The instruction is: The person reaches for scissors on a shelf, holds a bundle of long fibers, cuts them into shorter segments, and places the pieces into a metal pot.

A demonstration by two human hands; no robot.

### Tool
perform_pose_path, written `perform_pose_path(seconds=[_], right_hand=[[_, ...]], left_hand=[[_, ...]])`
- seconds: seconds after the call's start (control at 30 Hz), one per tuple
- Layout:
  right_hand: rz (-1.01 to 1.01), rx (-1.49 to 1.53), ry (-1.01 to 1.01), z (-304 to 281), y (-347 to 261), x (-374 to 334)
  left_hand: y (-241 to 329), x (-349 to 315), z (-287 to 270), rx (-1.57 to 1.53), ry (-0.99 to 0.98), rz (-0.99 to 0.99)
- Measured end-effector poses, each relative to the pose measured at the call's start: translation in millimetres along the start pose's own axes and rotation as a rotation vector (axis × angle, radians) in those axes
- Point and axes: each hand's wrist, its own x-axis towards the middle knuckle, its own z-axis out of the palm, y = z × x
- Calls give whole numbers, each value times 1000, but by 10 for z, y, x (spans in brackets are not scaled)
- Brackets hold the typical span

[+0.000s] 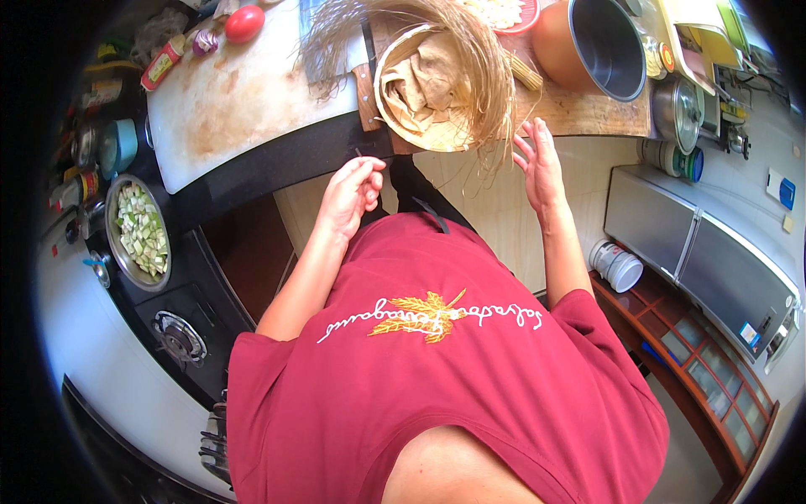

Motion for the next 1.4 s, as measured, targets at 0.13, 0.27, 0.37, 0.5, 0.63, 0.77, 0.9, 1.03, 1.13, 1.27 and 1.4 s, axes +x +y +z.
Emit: perform_pose_path(seconds=[0.13, 0.27, 0.37, 0.5, 0.63, 0.77, 0.9, 1.03, 1.13, 1.27, 1.4], right_hand=[[71, -15, -33, 199, -161, -1], [19, -192, -23, 326, -220, 101], [-39, -247, -36, 538, -381, 36], [-196, -339, -28, 595, -318, 173], [-401, -411, -74, 710, -349, 269], [-372, -368, -43, 670, -231, 441], [-262, -218, -159, 739, -363, 405], [-207, -195, -175, 728, -329, 432], [-216, -142, -179, 716, -345, 422], [-240, -85, -170, 671, -382, 403], [-264, 10, -209, 787, -445, 349]], left_hand=[[-50, -12, -105, -74, -11, 35], [67, 92, 219, -107, -79, 101], [85, 332, 408, -74, -160, 181], [138, 607, 680, -95, -50, 148], [171, 769, 845, -164, 57, 159], [86, 989, 845, -133, 103, 144], [92, 1024, 919, -172, 98, 86], [45, 1138, 991, -170, 102, 126], [59, 1121, 1028, -239, 52, 118], [185, 976, 1221, -370, -60, 86], [299, 987, 1343, -436, -190, 255]])
